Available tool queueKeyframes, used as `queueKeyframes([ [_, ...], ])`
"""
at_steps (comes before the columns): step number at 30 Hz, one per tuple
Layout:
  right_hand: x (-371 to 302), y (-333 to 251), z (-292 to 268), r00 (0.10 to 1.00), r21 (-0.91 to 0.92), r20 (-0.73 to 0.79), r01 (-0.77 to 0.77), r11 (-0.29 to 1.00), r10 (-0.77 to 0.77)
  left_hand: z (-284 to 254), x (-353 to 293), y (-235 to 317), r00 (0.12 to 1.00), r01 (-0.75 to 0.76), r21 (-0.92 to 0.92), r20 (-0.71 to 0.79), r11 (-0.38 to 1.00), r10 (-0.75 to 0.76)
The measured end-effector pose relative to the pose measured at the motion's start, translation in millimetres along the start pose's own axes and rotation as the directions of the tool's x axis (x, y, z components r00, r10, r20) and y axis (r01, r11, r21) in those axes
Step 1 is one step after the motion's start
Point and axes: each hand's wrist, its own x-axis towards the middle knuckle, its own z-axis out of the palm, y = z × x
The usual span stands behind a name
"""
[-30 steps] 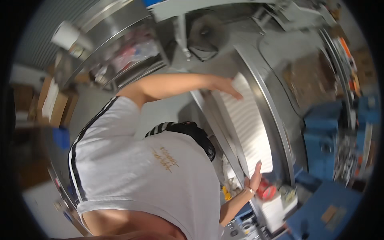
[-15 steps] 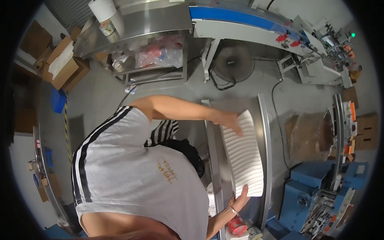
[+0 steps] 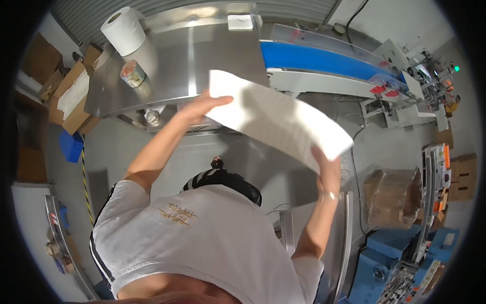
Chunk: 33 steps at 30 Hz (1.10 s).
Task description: Transferring stacks of paper sheets from a machine output to a conveyor belt.
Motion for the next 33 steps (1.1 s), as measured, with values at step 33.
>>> queueKeyframes([
  [33,274,-12,169,0.42,-0.297,0.81,-0.309,0.904,0.409,-245,23,27,0.404,0.648,0.419,-0.897,0.636,0.178],
])
